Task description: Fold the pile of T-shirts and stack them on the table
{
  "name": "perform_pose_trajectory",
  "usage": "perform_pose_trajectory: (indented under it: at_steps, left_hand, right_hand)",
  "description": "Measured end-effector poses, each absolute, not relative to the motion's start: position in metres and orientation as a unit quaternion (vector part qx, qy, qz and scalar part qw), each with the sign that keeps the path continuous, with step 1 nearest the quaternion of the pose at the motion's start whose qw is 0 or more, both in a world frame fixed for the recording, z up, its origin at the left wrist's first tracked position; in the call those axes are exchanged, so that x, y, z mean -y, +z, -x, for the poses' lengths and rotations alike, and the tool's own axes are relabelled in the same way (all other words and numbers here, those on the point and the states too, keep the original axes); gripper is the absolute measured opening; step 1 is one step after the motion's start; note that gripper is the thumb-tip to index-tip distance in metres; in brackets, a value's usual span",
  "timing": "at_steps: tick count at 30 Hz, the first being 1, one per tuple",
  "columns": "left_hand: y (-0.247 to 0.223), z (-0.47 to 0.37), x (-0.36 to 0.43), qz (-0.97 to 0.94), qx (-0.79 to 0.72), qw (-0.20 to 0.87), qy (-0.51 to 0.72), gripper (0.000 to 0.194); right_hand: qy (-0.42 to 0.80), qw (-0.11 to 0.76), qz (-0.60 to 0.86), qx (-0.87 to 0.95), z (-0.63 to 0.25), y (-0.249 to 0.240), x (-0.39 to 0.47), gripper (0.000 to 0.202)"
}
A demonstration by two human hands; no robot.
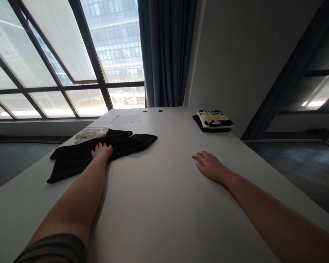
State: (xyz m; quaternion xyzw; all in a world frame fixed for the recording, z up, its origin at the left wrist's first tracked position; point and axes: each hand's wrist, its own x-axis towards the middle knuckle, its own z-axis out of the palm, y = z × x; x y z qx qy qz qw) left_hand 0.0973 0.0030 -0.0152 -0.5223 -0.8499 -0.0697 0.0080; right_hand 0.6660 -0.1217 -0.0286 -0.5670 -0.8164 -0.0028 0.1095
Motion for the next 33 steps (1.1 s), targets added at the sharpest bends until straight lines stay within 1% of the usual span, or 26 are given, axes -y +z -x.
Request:
perform_pose_trajectory:
  at_steps: [4,7,11,13,16,19,21,23,26,29,31,33]
  left_hand:
    - [-0.008,-0.105,0.008,0.499,0.864,0.011,-0.062,0.074]
    - [-0.008,-0.128,0.022,0.531,0.846,0.014,-0.056,0.074]
    - [-0.019,-0.185,0.046,0.625,0.780,0.007,-0.040,0.072]
    - [-0.026,-0.221,0.062,0.680,0.732,0.006,-0.035,0.069]
    - [-0.030,-0.270,0.090,0.763,0.646,0.010,-0.039,0.063]
    - [-0.023,-0.296,0.114,0.895,0.444,-0.018,-0.041,0.058]
    - [-0.014,-0.300,0.121,0.944,0.322,-0.060,-0.039,0.059]
    - [-0.007,-0.296,0.121,0.959,0.265,-0.095,-0.046,0.060]
    - [-0.002,-0.283,0.110,0.952,0.277,-0.111,-0.066,0.059]
    - [-0.003,-0.269,0.095,0.933,0.340,-0.094,-0.070,0.059]
    - [-0.002,-0.258,0.086,0.904,0.418,-0.047,-0.078,0.059]
    - [0.002,-0.248,0.080,0.858,0.505,0.029,-0.090,0.055]
  right_hand:
    - [0.002,0.112,0.568,0.816,-0.665,-0.029,0.121,0.053]
    - [0.006,0.120,0.569,0.814,-0.666,-0.030,0.120,0.052]
    - [0.014,0.137,0.569,0.811,-0.666,-0.031,0.120,0.050]
    - [0.020,0.166,0.562,0.810,-0.663,-0.030,0.121,0.049]
    - [0.012,0.257,0.534,0.806,-0.655,-0.027,0.123,0.045]
    - [0.004,0.339,0.479,0.810,-0.648,-0.018,0.128,0.041]
    - [0.020,0.359,0.446,0.819,-0.647,-0.012,0.132,0.038]
    - [0.056,0.354,0.417,0.835,-0.647,-0.008,0.136,0.036]
    - [0.112,0.306,0.372,0.869,-0.648,-0.007,0.139,0.037]
    - [0.132,0.248,0.346,0.895,-0.644,-0.008,0.140,0.038]
    - [0.130,0.232,0.349,0.899,-0.640,-0.008,0.140,0.037]
    - [0.125,0.232,0.364,0.894,-0.639,-0.008,0.140,0.038]
